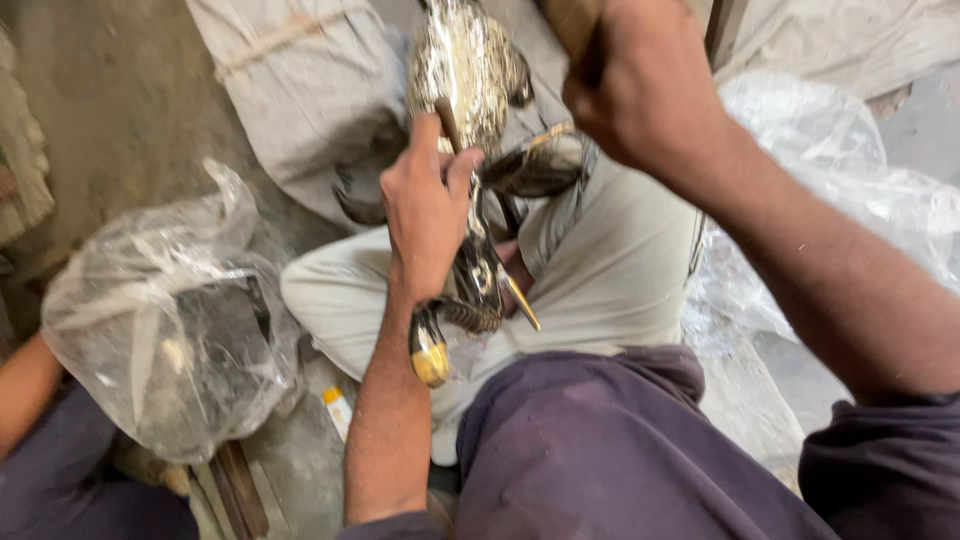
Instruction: The person uses a chisel and hammer to engrave decorative patterns on a metal object shaped like a bird. They repeatedly strike the chisel to create fine details on the surface.
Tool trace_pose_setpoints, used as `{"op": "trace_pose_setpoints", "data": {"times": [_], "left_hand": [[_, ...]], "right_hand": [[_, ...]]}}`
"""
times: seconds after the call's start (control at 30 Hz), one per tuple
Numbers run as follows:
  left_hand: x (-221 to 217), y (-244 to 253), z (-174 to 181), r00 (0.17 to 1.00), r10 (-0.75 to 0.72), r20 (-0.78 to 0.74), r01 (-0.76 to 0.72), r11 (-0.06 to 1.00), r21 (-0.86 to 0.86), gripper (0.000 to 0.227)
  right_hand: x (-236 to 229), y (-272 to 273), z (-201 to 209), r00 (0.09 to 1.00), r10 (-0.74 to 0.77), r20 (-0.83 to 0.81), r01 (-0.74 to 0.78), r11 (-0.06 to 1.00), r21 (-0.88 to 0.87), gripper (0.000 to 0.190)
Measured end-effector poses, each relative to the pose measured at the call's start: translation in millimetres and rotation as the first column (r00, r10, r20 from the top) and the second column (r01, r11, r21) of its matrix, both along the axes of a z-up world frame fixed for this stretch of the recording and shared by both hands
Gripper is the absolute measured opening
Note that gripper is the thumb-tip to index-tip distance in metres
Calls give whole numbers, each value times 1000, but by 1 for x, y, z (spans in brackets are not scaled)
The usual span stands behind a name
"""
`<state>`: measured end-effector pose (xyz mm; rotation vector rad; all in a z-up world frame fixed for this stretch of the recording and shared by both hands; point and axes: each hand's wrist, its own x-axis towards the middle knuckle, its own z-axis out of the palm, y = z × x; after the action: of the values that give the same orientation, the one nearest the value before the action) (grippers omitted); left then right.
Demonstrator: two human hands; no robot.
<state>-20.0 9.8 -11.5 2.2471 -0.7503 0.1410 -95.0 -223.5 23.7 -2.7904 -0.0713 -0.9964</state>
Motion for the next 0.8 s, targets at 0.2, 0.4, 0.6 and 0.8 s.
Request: {"op": "trace_pose_setpoints", "data": {"times": [0.2, 0.4, 0.6, 0.8], "left_hand": [[0, 1, 0, 1000, 4, -4, -4, 998, 61, 35], [-2, 0, -2, 1000, 22, -13, -21, 997, 73, 33], [-1, -2, -5, 1000, -14, 10, 13, 998, 57, 36], [-2, -4, -15, 999, 4, 33, -6, 997, 74, 42]], "right_hand": [[0, 5, 2, 996, -34, -88, 51, 978, 200, 26], [-1, 3, -1, 985, 3, -171, 11, 997, 82, 23], [9, 8, -6, 983, 21, -183, 13, 983, 182, 24], [5, 4, -12, 984, 113, -140, -46, 910, 413, 21]]}}
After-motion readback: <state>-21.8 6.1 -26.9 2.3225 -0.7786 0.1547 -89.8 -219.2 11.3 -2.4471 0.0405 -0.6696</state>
